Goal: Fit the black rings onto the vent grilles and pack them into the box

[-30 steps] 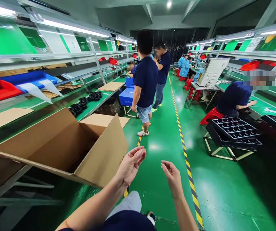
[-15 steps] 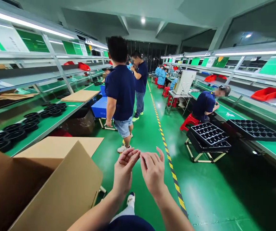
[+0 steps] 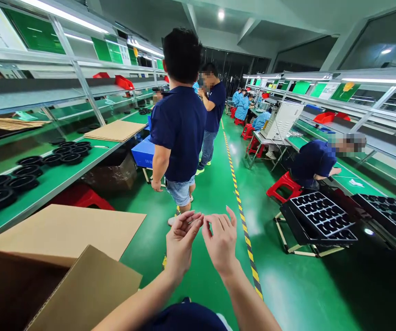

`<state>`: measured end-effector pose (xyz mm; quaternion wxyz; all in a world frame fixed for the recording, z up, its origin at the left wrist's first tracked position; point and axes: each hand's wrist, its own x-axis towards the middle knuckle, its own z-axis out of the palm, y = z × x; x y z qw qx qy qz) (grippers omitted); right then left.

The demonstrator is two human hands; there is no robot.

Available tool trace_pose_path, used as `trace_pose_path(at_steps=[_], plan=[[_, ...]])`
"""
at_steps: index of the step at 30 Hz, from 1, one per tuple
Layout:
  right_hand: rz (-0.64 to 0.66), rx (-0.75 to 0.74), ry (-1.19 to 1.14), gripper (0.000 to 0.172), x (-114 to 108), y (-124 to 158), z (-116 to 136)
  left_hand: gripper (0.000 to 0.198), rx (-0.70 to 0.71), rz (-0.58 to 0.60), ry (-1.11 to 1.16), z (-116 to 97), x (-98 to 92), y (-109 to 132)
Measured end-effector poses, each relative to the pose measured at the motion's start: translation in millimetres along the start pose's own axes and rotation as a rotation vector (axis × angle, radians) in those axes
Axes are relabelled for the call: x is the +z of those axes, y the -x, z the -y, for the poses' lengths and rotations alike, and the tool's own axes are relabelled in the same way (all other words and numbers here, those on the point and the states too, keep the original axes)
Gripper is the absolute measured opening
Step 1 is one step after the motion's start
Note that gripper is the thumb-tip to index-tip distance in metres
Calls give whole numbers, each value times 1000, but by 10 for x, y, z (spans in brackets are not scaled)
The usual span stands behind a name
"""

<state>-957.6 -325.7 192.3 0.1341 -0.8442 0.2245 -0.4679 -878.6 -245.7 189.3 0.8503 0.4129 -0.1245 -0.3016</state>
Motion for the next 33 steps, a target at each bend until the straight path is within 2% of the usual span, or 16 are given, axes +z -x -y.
trace_pose_path(at_steps=[3, 7, 11, 15, 20, 22, 29, 33], plan=[[88, 204, -264, 16, 174, -145, -113, 40, -38, -19, 29, -35, -55, -211], [300, 523, -632, 26, 363, -334, -268, 42, -58, -58, 80, -73, -86, -417], [387, 655, -1003, 30, 493, -533, -419, 45, 21, -122, 75, -63, -14, -552], [492, 657, -1218, 27, 513, -755, -592, 44, 57, -158, 100, -27, 174, -669], [562, 596, -1287, 29, 445, -994, -884, 39, 110, -161, 95, 91, 468, -832], [573, 594, -1315, 28, 425, -1054, -1012, 34, 171, -175, 2, 154, 572, -885], [598, 603, -1323, 29, 430, -1170, -1346, 10, 384, -172, -600, 235, 865, -986], [597, 563, -1259, 33, 467, -1185, -1469, 5, 415, -202, -644, 255, 962, -1037]])
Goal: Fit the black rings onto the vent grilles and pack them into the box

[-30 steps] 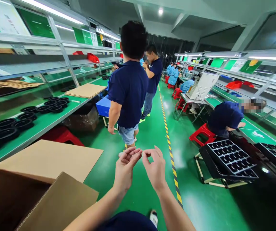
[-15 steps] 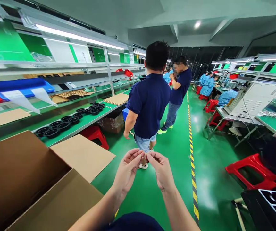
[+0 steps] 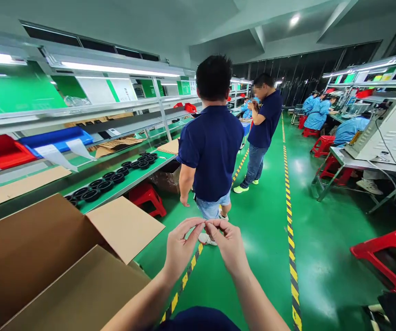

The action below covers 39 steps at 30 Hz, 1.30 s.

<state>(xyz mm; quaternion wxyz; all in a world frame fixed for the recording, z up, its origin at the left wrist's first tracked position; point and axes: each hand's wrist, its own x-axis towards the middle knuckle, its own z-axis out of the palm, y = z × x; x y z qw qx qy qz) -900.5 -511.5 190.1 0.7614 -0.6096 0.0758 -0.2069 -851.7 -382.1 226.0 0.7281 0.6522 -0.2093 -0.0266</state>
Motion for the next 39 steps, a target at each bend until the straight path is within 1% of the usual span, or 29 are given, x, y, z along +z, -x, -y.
trace_pose_path(at_steps=[5, 8, 12, 16, 18, 21, 26, 30, 34, 39], plan=[[26, -46, 136, 35, -103, -44, -39, 11, 29, -23, -56, 66, 69, -28], [35, -80, 177, 34, -123, -68, -22, 12, 57, -12, -110, 90, 76, -47], [50, -44, 125, 35, -107, -99, -27, 6, 71, 20, -165, 81, 47, -61], [92, 16, 36, 35, -71, -116, -73, 11, 43, 24, -193, 75, -5, -58], [104, 33, -7, 35, -49, -118, -88, 14, -29, 18, -130, 74, -23, -55], [112, 49, -63, 34, -5, -112, -86, 18, -161, -5, 50, 70, -41, -56], [103, 65, -97, 34, 87, -83, -58, 26, -273, -3, 257, 107, -107, -59], [94, 79, -109, 31, 150, -46, -69, 28, -380, 31, 398, 153, -199, -47], [82, 91, -118, 30, 213, -6, -88, 28, -431, 65, 500, 180, -283, -36], [60, 93, -123, 29, 314, 34, -94, 30, -452, 78, 536, 189, -380, -19]])
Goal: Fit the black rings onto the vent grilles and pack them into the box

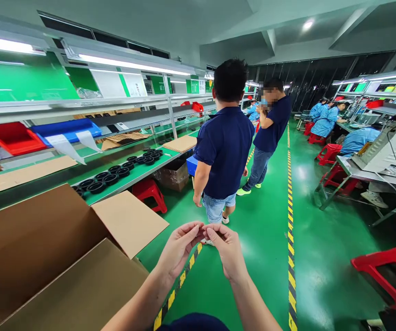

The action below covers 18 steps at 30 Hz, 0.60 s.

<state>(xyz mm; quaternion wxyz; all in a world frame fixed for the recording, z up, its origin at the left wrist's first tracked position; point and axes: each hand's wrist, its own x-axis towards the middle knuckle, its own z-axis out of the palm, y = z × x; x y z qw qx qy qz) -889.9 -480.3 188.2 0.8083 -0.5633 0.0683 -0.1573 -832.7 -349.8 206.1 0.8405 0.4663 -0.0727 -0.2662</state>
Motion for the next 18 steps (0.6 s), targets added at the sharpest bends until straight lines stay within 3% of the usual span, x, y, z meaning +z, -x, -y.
trace_pose_path(at_steps=[6, 12, 18], plan=[[-9, -7, 14, 28, 87, 25, -58, 37, 2, -25, 14, -32, -104, 27], [-51, 11, 34, 36, 155, 94, -168, 28, -8, -19, 90, -50, -237, 23], [-99, 28, 108, 44, -58, 149, -527, 37, -82, -103, 125, -4, -537, 3]])
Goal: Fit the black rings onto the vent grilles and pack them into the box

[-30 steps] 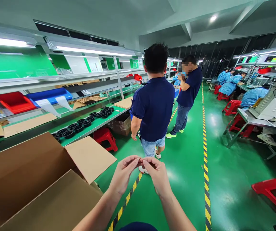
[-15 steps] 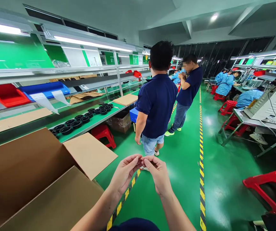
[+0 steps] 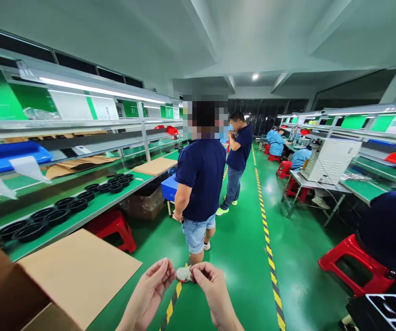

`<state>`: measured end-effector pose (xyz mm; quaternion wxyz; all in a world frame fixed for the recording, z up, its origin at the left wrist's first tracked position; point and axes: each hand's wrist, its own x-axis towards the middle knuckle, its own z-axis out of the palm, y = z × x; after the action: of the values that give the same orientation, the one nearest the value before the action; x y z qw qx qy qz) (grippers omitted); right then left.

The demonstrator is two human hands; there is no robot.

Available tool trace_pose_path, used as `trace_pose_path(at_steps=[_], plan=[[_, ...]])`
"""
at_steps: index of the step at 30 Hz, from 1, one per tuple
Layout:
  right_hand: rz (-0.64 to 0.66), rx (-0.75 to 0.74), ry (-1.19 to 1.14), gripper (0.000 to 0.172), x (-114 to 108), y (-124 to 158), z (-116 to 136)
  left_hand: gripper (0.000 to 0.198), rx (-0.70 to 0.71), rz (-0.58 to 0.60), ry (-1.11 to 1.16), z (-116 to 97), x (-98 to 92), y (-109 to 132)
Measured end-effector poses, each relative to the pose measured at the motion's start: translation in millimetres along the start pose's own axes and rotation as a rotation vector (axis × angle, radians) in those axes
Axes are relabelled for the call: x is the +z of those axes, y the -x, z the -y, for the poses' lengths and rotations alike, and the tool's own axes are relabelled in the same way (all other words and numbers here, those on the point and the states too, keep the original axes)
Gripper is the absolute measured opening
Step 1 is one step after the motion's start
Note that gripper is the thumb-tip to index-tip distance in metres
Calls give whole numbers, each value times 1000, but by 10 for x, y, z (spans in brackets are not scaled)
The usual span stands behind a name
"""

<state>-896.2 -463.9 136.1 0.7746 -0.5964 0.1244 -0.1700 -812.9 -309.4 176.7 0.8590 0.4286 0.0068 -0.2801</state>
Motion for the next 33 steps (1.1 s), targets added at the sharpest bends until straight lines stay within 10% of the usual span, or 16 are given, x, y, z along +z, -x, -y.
trace_pose_path(at_steps=[10, 20, 33], plan=[[-274, 232, -73, 63, -785, 295, -1185, 51, -61, -193, 29, 32, -681, -102], [-273, 379, -132, 49, -566, 467, -906, 37, 94, 4, 29, -203, -101, 132], [-240, 476, -124, 47, -424, 496, -1047, 28, 106, -7, 66, -297, -249, 200]])
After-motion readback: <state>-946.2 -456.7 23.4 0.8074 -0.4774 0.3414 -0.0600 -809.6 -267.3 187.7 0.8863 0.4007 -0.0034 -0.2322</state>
